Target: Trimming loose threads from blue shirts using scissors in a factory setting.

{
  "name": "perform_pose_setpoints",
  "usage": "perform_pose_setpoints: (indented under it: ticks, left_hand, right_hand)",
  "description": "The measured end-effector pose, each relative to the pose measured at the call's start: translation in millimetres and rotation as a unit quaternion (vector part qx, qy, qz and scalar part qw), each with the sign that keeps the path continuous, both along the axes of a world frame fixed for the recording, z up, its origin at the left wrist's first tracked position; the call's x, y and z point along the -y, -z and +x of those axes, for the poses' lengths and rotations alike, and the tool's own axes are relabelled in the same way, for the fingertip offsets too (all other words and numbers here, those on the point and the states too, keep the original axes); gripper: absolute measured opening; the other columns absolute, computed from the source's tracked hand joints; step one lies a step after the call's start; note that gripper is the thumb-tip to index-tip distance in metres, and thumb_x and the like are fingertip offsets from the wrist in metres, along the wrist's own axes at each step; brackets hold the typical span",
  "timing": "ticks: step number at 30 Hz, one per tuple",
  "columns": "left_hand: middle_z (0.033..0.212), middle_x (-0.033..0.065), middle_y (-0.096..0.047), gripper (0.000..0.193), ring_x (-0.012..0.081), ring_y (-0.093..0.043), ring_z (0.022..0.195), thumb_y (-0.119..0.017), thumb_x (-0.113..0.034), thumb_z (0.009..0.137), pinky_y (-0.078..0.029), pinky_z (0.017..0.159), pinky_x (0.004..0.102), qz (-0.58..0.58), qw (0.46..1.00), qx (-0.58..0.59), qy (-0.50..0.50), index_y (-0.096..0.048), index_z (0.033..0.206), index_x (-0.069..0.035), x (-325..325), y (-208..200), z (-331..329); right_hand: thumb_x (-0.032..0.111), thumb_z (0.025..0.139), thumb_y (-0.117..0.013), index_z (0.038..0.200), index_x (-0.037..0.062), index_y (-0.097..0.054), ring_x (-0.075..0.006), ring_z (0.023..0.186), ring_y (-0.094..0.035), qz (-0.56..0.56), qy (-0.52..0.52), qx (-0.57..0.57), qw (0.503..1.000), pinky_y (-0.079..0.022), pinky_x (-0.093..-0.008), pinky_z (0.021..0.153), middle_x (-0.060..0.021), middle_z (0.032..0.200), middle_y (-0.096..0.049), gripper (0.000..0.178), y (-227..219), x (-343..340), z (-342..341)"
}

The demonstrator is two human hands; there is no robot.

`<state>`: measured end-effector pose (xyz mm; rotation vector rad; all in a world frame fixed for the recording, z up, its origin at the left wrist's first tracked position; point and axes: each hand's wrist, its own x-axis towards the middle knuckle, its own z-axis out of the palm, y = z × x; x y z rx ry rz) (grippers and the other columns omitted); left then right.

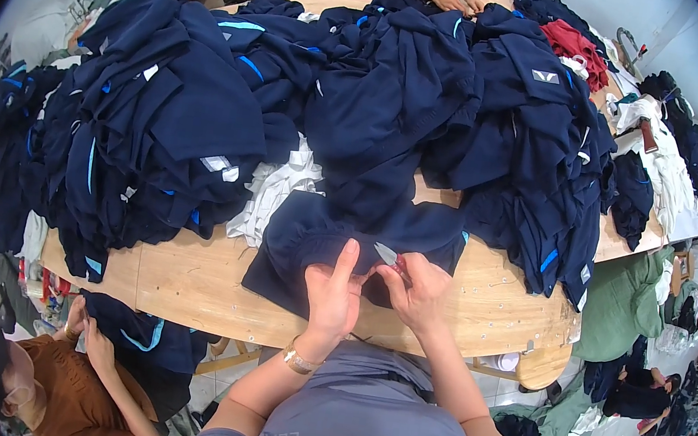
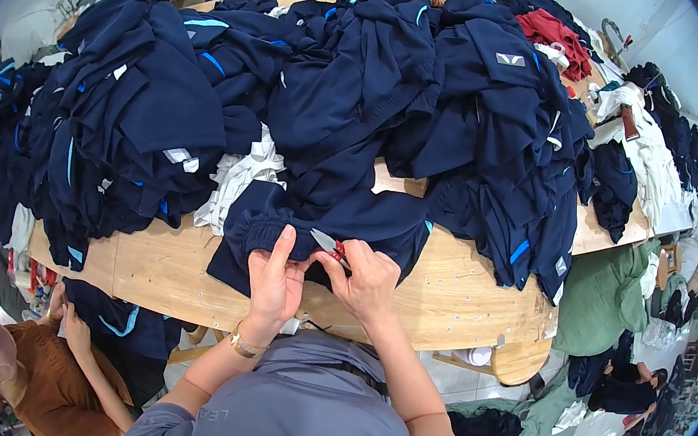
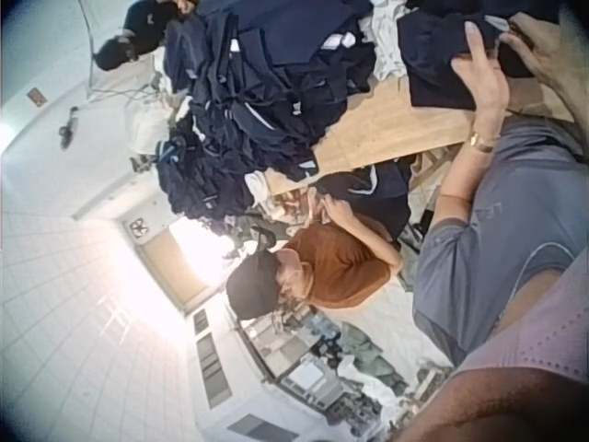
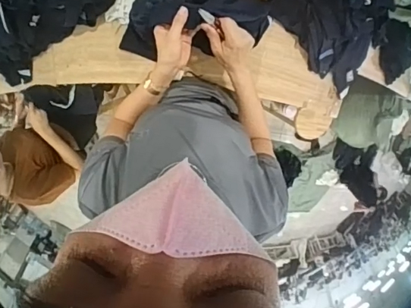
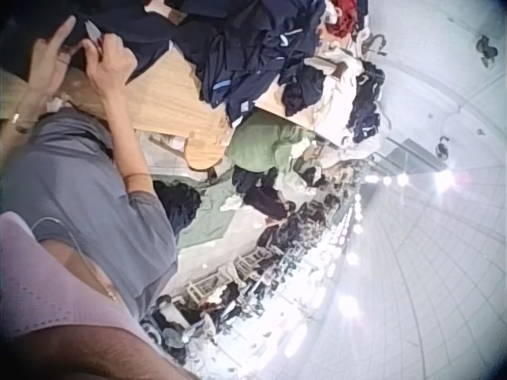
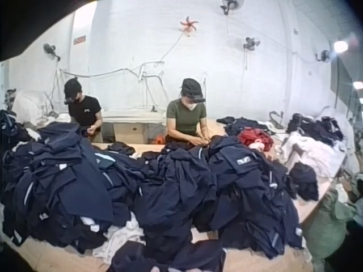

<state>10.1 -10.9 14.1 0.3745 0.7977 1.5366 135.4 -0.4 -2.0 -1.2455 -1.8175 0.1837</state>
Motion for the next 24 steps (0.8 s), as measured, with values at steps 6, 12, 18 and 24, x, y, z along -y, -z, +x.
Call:
perform_pose_setpoints:
  ticks: [6,12,18,24]
  left_hand:
    - [0.089,0.0076,-0.061,0.011,0.0149,-0.061,0.079,-0.053,-0.013,0.09,-0.054,0.069,0.0295,0.009,1.0,0.002,-0.007,-0.055,0.091,-0.002,-0.8,0.1,0.5]
    - [0.09,0.0087,-0.062,0.018,0.0178,-0.061,0.083,-0.049,-0.018,0.092,-0.053,0.079,0.0355,-0.009,0.998,0.036,0.042,-0.056,0.09,-0.002,-3.6,-3.1,-3.4]
    - [0.096,0.0099,-0.061,0.021,0.0192,-0.059,0.093,-0.046,-0.022,0.093,-0.048,0.087,0.037,-0.008,0.993,0.092,0.078,-0.055,0.093,-0.003,-4.8,0.9,-11.9]
    - [0.096,0.0114,-0.06,0.021,0.0208,-0.059,0.093,-0.046,-0.022,0.094,-0.048,0.086,0.0368,-0.002,0.994,0.08,0.069,-0.052,0.096,-0.002,-4.0,3.3,-9.6]
  right_hand:
    - [0.03,0.076,-0.068,0.067,0.0061,-0.051,-0.0213,0.042,-0.045,0.011,-0.003,0.018,1.0,-0.033,-0.0298,0.041,-0.0053,0.058,-0.048,0.03,-0.3,-2.2,2.5]
    - [0.03,0.075,-0.069,0.069,0.0052,-0.052,-0.0216,0.044,-0.047,-0.042,0.025,-0.092,0.995,-0.035,-0.0299,0.042,-0.006,0.058,-0.049,0.031,2.3,-0.9,1.9]
    - [0.031,0.072,-0.071,0.069,0.0055,-0.053,-0.0212,0.045,-0.047,-0.007,-0.014,-0.01,1.0,-0.035,-0.0304,0.043,-0.0055,0.059,-0.05,0.032,1.6,1.0,4.2]
    - [0.033,0.07,-0.072,0.067,0.0075,-0.052,-0.0205,0.043,-0.045,0.008,-0.02,0.024,0.999,-0.033,-0.0294,0.043,-0.0038,0.058,-0.049,0.032,3.2,1.5,3.4]
